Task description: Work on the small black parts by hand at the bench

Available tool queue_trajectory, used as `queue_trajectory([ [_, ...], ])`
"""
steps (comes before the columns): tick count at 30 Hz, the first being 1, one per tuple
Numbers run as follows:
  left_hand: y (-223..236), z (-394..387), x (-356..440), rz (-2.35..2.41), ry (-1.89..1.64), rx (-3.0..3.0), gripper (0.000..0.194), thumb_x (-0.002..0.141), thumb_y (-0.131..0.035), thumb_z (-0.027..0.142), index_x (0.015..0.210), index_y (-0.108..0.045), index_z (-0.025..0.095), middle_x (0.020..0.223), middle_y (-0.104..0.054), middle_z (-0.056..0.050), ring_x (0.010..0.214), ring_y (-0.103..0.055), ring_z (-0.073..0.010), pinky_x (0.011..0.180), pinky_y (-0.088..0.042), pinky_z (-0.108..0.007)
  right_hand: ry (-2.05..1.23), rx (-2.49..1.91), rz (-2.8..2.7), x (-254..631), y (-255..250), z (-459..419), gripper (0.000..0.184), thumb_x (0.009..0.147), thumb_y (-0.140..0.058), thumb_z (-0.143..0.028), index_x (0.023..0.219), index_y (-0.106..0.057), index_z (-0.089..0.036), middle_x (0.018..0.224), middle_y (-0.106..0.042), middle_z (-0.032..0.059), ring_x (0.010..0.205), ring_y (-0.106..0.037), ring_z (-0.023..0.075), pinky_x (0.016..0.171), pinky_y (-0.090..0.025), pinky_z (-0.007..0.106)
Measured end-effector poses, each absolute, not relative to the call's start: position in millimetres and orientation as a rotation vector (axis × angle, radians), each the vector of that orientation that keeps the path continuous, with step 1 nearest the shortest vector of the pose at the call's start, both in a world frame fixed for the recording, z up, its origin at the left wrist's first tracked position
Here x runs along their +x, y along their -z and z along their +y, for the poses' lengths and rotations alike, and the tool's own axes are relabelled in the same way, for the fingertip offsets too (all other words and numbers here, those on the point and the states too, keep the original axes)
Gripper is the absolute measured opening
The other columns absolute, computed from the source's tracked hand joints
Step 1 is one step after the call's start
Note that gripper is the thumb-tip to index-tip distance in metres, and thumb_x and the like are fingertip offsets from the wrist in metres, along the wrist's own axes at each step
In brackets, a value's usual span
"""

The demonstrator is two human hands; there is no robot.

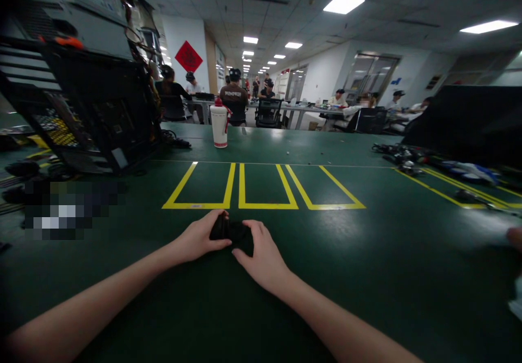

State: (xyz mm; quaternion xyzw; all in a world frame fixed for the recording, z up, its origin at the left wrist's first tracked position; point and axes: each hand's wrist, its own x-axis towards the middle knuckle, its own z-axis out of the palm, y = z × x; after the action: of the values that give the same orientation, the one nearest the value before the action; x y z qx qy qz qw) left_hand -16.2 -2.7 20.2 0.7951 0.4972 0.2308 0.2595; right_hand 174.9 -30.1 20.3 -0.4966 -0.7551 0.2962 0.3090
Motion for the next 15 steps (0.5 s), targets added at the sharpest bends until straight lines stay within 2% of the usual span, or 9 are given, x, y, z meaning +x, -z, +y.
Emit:
queue_trajectory([
  [4, -18.8, -2.5, -16.9, 1.322, -0.651, 2.13, 0.058, 0.068, -0.059, 0.041, 0.117, -0.034, 0.022, 0.112, -0.049, -0.006, 0.1, -0.05, -0.022, 0.08, -0.042, -0.034, -0.777, -1.349, -2.058, 176.0, -19.4, -28.8, 0.055, 0.07, -0.057, -0.032, 0.12, -0.037, -0.024, 0.121, -0.043, 0.005, 0.113, -0.04, 0.0231, 0.095, -0.033, 0.042],
  [11, -20.4, -9.3, -14.5, 1.362, -0.678, 2.12, 0.065, 0.068, -0.059, 0.041, 0.122, -0.028, 0.023, 0.12, -0.044, -0.006, 0.109, -0.045, -0.0228, 0.085, -0.039, -0.035, -0.66, -1.324, -2.07, 170.2, -12.8, -17.0, 0.049, 0.071, -0.056, -0.029, 0.117, -0.04, -0.022, 0.118, -0.048, 0.0055, 0.11, -0.043, 0.0222, 0.094, -0.032, 0.043],
  [15, -22.2, -11.4, -10.6, 1.431, -0.684, 2.115, 0.064, 0.067, -0.06, 0.041, 0.12, -0.03, 0.022, 0.12, -0.045, -0.006, 0.108, -0.045, -0.0229, 0.086, -0.039, -0.036, -0.66, -1.33, -2.07, 165.3, -16.4, -15.6, 0.048, 0.07, -0.057, -0.026, 0.115, -0.041, -0.022, 0.115, -0.051, 0.0043, 0.109, -0.044, 0.0215, 0.094, -0.031, 0.043],
])
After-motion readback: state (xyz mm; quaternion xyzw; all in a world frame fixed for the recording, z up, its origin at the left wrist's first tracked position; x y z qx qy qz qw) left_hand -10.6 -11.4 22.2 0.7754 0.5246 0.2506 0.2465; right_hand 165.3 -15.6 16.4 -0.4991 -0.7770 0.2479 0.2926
